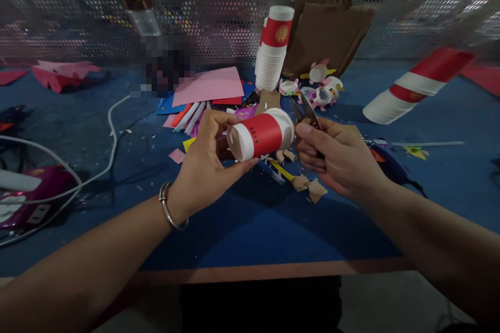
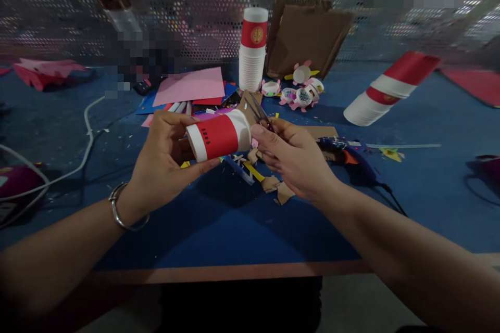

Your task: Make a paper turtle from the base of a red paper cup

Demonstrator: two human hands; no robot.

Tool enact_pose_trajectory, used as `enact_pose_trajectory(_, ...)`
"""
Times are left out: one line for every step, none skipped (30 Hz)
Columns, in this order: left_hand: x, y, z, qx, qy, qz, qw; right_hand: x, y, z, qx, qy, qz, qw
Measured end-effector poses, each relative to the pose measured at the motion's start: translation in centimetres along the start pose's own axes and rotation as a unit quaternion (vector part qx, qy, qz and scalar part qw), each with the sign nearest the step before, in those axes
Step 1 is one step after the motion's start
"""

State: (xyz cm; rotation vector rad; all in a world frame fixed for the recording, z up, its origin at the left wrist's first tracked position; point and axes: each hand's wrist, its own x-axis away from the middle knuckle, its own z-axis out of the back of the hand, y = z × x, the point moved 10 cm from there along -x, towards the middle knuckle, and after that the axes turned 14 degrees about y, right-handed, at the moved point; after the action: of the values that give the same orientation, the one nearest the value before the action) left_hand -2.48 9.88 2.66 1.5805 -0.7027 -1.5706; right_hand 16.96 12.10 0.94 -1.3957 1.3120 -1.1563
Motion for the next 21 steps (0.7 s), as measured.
enact_pose_trajectory(0.0,0.0,0.0,-0.001,0.001,0.006,1.0,0.0,-0.2,0.1,-0.005,0.002,0.011,1.0)
enact_pose_trajectory(0.0,0.0,-0.1,0.002,0.0,0.018,1.0,-0.1,-0.3,0.2,-0.008,0.005,0.021,1.0)
enact_pose_trajectory(0.1,-0.2,-0.2,0.009,-0.005,0.039,0.999,-0.1,-0.3,0.3,-0.009,0.008,0.027,1.0)
enact_pose_trajectory(0.2,-0.5,-0.5,0.022,-0.016,0.07,0.997,-0.1,-0.3,0.6,-0.008,0.011,0.032,0.999)
enact_pose_trajectory(0.4,-0.8,-0.9,0.04,-0.029,0.11,0.993,-0.2,-0.2,0.8,-0.007,0.015,0.036,0.999)
enact_pose_trajectory(0.7,-1.3,-1.3,0.063,-0.039,0.156,0.985,-0.3,-0.1,1.1,-0.003,0.019,0.039,0.999)
enact_pose_trajectory(1.0,-1.8,-1.6,0.09,-0.045,0.205,0.974,-0.4,0.0,1.4,0.003,0.022,0.043,0.999)
enact_pose_trajectory(1.4,-2.2,-1.9,0.118,-0.044,0.253,0.959,-0.5,0.0,1.7,0.012,0.025,0.048,0.998)
enact_pose_trajectory(1.7,-2.7,-2.1,0.145,-0.037,0.298,0.943,-0.6,0.0,1.9,0.022,0.026,0.055,0.998)
enact_pose_trajectory(2.0,-3.1,-2.2,0.17,-0.026,0.337,0.926,-0.8,0.0,2.1,0.035,0.027,0.064,0.997)
enact_pose_trajectory(2.3,-3.5,-2.3,0.192,-0.014,0.37,0.909,-0.9,0.0,2.3,0.046,0.026,0.074,0.996)
enact_pose_trajectory(2.5,-3.8,-2.4,0.209,-0.004,0.398,0.893,-1.0,-0.1,2.5,0.058,0.024,0.083,0.995)
enact_pose_trajectory(2.8,-4.0,-2.5,0.224,0.004,0.422,0.879,-1.2,-0.1,2.6,0.07,0.02,0.093,0.993)
enact_pose_trajectory(3.0,-4.3,-2.6,0.234,0.009,0.441,0.867,-1.3,-0.2,2.7,0.082,0.017,0.103,0.991)
enact_pose_trajectory(3.1,-4.4,-2.7,0.242,0.012,0.455,0.857,-1.4,-0.3,2.8,0.092,0.014,0.115,0.989)
enact_pose_trajectory(3.3,-4.5,-2.8,0.246,0.012,0.466,0.85,-1.4,-0.4,2.9,0.101,0.012,0.128,0.987)
enact_pose_trajectory(3.3,-4.6,-2.9,0.248,0.011,0.472,0.846,-1.4,-0.5,3.0,0.109,0.009,0.141,0.984)
enact_pose_trajectory(3.3,-4.6,-3.0,0.249,0.01,0.474,0.845,-1.5,-0.6,3.1,0.116,0.008,0.153,0.981)
enact_pose_trajectory(3.3,-4.5,-3.0,0.248,0.01,0.472,0.846,-1.5,-0.6,3.1,0.122,0.006,0.162,0.979)
enact_pose_trajectory(3.2,-4.5,-3.0,0.246,0.009,0.468,0.849,-1.5,-0.5,3.1,0.125,0.002,0.165,0.978)
enact_pose_trajectory(3.1,-4.4,-3.0,0.242,0.007,0.462,0.853,-1.6,-0.4,3.1,0.128,-0.006,0.162,0.978)
